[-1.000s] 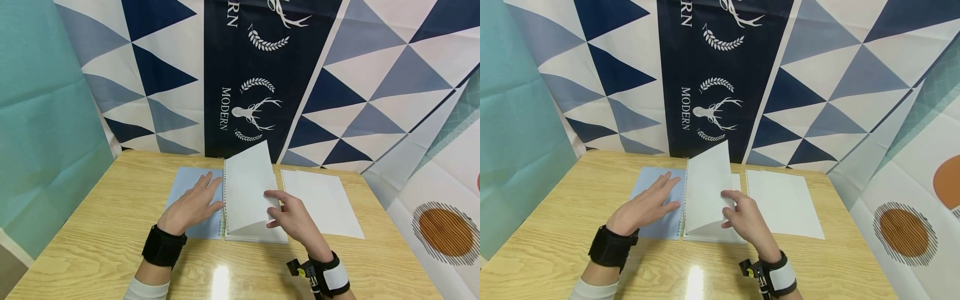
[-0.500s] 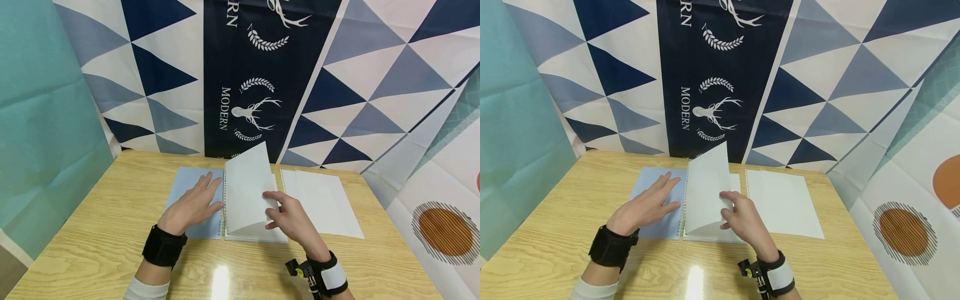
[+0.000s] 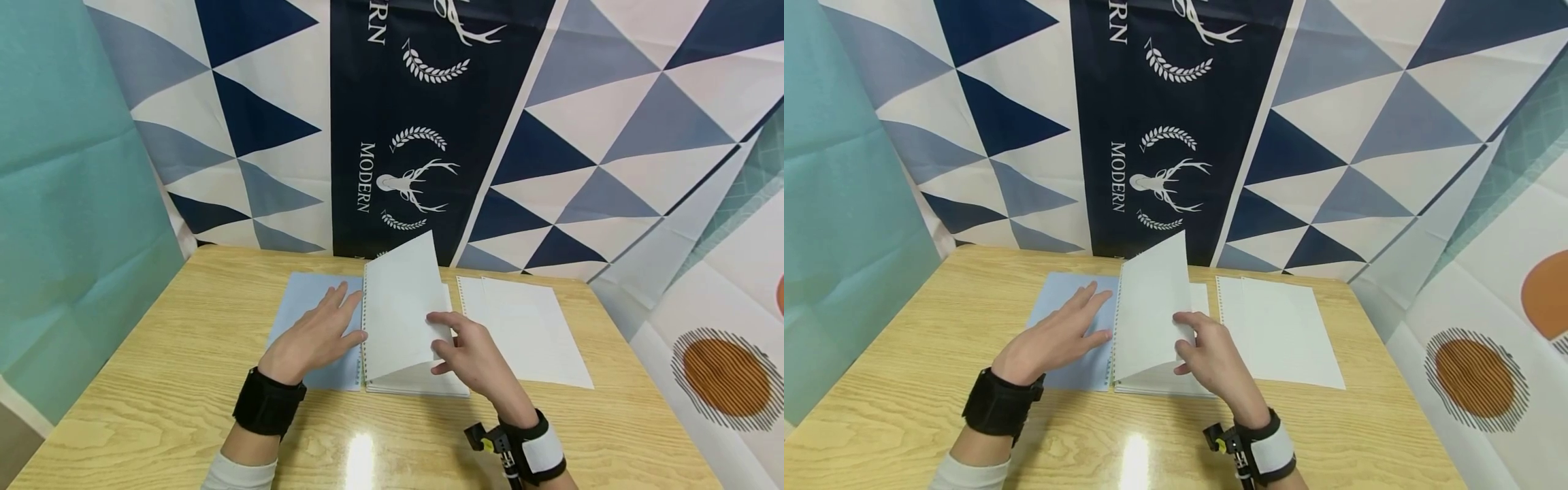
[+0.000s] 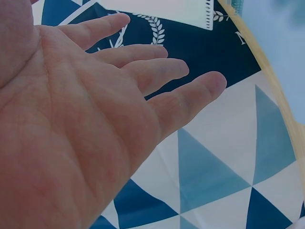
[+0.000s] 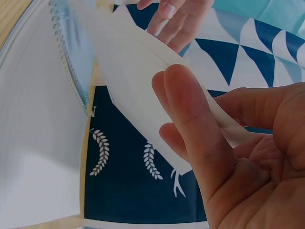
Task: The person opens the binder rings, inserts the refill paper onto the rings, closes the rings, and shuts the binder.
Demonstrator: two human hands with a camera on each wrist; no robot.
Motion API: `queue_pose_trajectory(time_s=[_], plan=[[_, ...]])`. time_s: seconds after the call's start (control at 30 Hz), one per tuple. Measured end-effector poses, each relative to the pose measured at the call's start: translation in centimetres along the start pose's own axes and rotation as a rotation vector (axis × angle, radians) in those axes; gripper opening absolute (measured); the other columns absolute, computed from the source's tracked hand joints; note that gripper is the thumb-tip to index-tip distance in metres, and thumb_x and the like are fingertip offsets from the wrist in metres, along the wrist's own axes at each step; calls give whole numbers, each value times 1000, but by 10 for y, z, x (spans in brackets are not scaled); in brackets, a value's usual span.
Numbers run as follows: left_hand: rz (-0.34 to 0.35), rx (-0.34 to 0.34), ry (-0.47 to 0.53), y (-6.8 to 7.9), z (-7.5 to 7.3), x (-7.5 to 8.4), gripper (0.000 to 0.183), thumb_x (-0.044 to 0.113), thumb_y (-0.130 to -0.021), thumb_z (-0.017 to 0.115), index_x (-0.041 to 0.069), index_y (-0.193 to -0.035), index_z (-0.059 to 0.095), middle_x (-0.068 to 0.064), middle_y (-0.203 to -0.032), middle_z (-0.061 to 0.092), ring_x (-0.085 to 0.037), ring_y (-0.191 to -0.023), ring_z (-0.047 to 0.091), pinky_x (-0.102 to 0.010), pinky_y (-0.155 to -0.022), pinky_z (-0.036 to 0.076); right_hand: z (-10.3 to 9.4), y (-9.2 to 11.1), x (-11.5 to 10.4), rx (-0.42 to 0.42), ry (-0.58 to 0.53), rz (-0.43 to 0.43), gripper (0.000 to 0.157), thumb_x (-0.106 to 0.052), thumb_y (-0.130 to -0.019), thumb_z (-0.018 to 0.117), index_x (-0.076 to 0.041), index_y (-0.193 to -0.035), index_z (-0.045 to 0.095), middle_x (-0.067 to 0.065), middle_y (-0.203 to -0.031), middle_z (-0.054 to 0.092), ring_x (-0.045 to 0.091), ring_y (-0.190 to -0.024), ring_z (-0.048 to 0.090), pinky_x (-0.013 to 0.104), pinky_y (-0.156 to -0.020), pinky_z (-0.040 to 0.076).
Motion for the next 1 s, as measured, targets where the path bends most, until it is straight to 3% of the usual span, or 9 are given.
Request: queue_pose_trajectory(time_s=[0.57,1.0], plan=[[7,-10,-25,-2,5,-2,68,35,-104,59,8,-160,30,-25,-168,16,-44,-157,17,-68,-116,31,-1,-2,7,4,111,45,48,6,-94,55,0,-142,54,27,-145,51,14,-61,70,34,-61,62],[5,-15,-31,-3,5,-2,68,35,-104,59,9,-160,30,-25,-168,16,-44,-157,17,-68,-116,31,-2,-7,11,-26,145,54,46,8,-95,56,1,-141,56,28,-154,44,21,-82,75,28,-60,61]])
Point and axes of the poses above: each hand's wrist, its own y-axis away from the middle knuckle, its own z-axis out of the palm, x = y × z, the point moved 4 cm from there along -y, towards the middle knuckle
